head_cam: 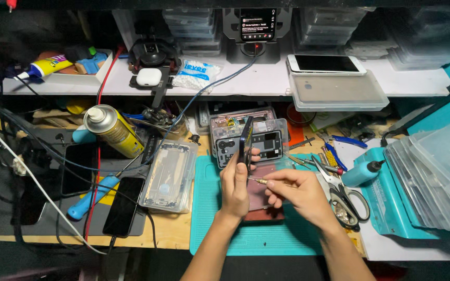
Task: The person disassembles a smartphone, holding the open chassis in one hand while prying at internal components with a small tool. They set the phone down, pick up another phone, and use a screwdriver to work on its internals at the bench.
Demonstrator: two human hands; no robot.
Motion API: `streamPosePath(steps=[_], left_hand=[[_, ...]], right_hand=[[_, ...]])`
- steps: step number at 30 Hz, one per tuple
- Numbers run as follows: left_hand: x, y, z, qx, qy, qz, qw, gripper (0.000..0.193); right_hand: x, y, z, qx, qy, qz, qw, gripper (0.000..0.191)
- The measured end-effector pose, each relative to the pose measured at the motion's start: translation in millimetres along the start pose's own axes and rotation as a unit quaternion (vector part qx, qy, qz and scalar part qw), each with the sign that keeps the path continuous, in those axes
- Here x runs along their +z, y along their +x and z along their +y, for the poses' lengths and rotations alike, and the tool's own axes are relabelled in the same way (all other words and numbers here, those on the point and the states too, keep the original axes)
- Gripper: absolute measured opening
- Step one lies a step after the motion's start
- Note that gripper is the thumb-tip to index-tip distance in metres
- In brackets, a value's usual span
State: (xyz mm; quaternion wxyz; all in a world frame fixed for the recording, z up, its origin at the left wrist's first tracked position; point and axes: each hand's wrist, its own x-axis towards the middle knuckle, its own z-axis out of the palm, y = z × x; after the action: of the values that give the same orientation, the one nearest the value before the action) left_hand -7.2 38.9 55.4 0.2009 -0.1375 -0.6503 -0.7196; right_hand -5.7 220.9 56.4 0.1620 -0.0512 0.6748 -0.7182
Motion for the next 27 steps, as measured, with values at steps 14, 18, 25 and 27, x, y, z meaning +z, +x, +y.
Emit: streamPosePath(steps=[14, 18, 25, 27], left_hand=[[0.2, 0.6, 4.3, -0.006, -0.001, 0.0, 1.0, 0.061], [1.2, 0.6, 3.1, -0.008, -0.007, 0.002, 1.0, 0.061], [0.4, -0.5, 0.9, -0.011, -0.013, 0.001, 1.0, 0.061], [0.2, -0.4, 0.2, -0.013, -0.015, -0.001, 1.0, 0.061]], right_hand=[[-0.2, 1.3, 8.7, -0.024, 0.004, -0.004, 1.0, 0.02], [0.5, 2.4, 8.7, 0.05, -0.025, 0.019, 0.998, 0.03], [3.6, -1.0, 5.5, 0.011, -0.001, 0.027, 1.0, 0.021], [2.9, 0.0, 5.6, 0.033, -0.007, 0.029, 0.999, 0.022]])
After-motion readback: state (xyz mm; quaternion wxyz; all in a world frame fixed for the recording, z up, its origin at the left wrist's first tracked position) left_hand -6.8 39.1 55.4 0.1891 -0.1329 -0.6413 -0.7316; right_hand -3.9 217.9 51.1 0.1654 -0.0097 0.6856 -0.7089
